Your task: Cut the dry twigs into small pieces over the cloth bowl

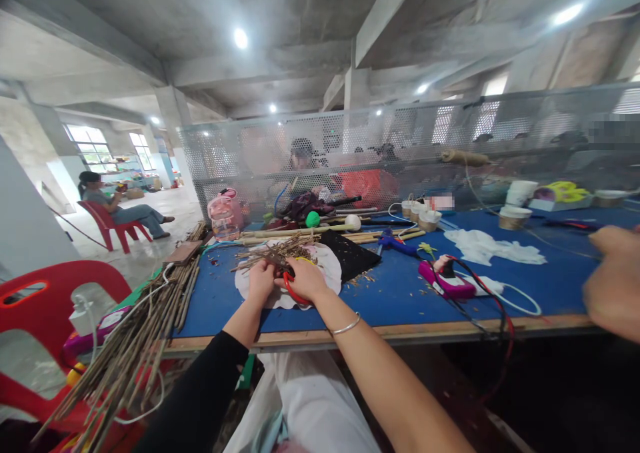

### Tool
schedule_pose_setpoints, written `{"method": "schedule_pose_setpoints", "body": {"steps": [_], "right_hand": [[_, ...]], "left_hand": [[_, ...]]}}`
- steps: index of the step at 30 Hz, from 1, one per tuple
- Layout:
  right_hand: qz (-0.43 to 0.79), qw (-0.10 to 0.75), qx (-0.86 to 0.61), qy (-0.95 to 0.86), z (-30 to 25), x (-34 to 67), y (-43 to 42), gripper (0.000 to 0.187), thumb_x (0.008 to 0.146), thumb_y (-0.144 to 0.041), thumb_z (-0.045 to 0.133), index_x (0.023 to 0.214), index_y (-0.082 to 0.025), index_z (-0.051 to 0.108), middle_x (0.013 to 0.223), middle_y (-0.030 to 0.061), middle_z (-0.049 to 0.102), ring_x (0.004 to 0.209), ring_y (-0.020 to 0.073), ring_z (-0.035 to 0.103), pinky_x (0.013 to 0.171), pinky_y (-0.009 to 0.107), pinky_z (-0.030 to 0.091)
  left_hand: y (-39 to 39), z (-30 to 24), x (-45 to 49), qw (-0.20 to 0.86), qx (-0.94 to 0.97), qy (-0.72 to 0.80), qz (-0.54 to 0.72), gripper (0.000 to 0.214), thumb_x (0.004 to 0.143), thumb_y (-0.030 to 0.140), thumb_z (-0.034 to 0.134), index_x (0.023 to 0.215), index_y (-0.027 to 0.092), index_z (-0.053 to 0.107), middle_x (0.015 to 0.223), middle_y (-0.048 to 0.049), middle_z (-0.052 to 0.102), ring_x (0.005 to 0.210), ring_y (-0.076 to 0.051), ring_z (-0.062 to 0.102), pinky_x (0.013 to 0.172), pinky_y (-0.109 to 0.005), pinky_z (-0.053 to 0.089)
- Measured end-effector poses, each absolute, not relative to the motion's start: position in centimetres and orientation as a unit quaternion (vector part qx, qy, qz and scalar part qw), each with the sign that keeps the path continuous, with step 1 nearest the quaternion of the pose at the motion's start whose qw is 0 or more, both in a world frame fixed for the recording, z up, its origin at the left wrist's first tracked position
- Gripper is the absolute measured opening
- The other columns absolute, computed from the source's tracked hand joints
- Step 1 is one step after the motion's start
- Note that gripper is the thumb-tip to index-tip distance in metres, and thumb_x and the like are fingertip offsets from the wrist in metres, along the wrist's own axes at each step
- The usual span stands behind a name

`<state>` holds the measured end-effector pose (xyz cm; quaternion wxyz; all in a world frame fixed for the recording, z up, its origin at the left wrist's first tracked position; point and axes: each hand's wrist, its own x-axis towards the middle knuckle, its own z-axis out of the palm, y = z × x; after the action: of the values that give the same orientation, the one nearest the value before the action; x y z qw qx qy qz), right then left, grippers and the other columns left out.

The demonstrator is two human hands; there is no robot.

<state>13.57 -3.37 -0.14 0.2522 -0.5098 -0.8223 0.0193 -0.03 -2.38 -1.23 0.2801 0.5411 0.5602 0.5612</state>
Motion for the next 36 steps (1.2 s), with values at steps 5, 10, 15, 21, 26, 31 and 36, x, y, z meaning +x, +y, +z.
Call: {"method": "schedule_pose_setpoints", "body": {"steps": [5, 10, 15, 21, 26, 31, 36], "right_hand": [[0.041, 0.235, -0.526, -0.816, 0.3, 13.6, -3.7, 0.049, 0.074, -0.057, 0.057, 0.110, -0.024, 0.054, 0.101, 0.0061, 0.064, 0.095, 0.0218, 0.058, 0.074, 0.028, 0.039], [0.050, 0.212, -0.554, -0.803, 0.5, 13.6, -4.0, 0.047, 0.076, -0.060, 0.051, 0.108, -0.026, 0.056, 0.097, 0.0055, 0.067, 0.090, 0.0220, 0.061, 0.070, 0.027, 0.038], [0.057, 0.215, -0.550, -0.805, 0.3, 13.7, -3.9, 0.045, 0.076, -0.060, 0.051, 0.106, -0.028, 0.058, 0.096, 0.0041, 0.068, 0.089, 0.0217, 0.061, 0.067, 0.026, 0.038], [0.058, 0.210, -0.549, -0.807, -0.1, 13.9, -3.5, 0.046, 0.077, -0.062, 0.048, 0.104, -0.026, 0.059, 0.092, 0.0060, 0.068, 0.085, 0.0208, 0.062, 0.065, 0.025, 0.037], [0.055, 0.223, -0.550, -0.803, -0.5, 13.9, -3.2, 0.045, 0.076, -0.062, 0.049, 0.097, -0.023, 0.059, 0.089, 0.0073, 0.068, 0.081, 0.0211, 0.062, 0.060, 0.025, 0.036], [0.097, 0.333, -0.554, -0.757, -0.8, 14.2, -2.5, 0.045, 0.070, -0.043, 0.062, 0.107, -0.022, 0.049, 0.083, 0.0055, 0.064, 0.075, 0.0196, 0.059, 0.061, 0.025, 0.036], [0.345, 0.383, -0.510, -0.688, 0.4, 14.1, -1.1, 0.035, 0.060, -0.017, 0.057, 0.094, -0.019, 0.047, 0.062, -0.0032, 0.055, 0.056, 0.0138, 0.051, 0.054, 0.024, 0.037]], "left_hand": [[-2.5, -1.1, -0.1, 0.244, 0.555, 0.566, 0.558, 0.017, 0.071, 0.016, 0.045, 0.060, 0.017, 0.058, 0.055, -0.0022, 0.060, 0.055, -0.014, 0.052, 0.056, -0.024, 0.036], [-2.1, -1.7, -0.3, 0.232, 0.567, 0.558, 0.560, 0.018, 0.073, 0.019, 0.045, 0.061, 0.017, 0.057, 0.056, -0.0019, 0.059, 0.054, -0.014, 0.051, 0.054, -0.023, 0.035], [-1.6, -2.3, -0.5, 0.228, 0.568, 0.561, 0.557, 0.020, 0.074, 0.023, 0.044, 0.060, 0.017, 0.057, 0.055, -0.0009, 0.057, 0.053, -0.013, 0.050, 0.054, -0.023, 0.034], [-1.7, -2.2, -0.6, 0.234, 0.575, 0.559, 0.550, 0.022, 0.075, 0.024, 0.044, 0.056, 0.017, 0.054, 0.052, -0.0001, 0.055, 0.051, -0.013, 0.048, 0.053, -0.023, 0.033], [-1.7, -2.1, -0.5, 0.224, 0.574, 0.572, 0.542, 0.024, 0.075, 0.026, 0.045, 0.055, 0.017, 0.054, 0.052, -0.0004, 0.055, 0.052, -0.012, 0.047, 0.054, -0.023, 0.033], [-1.8, -2.1, -0.3, 0.270, 0.532, 0.588, 0.546, 0.027, 0.075, 0.037, 0.049, 0.064, 0.015, 0.060, 0.052, -0.0013, 0.056, 0.049, -0.013, 0.049, 0.052, -0.023, 0.035], [-1.8, -2.3, -0.2, 0.266, 0.526, 0.585, 0.557, 0.037, 0.078, 0.045, 0.045, 0.056, 0.017, 0.054, 0.048, -0.0012, 0.053, 0.045, -0.012, 0.047, 0.048, -0.023, 0.034]]}}
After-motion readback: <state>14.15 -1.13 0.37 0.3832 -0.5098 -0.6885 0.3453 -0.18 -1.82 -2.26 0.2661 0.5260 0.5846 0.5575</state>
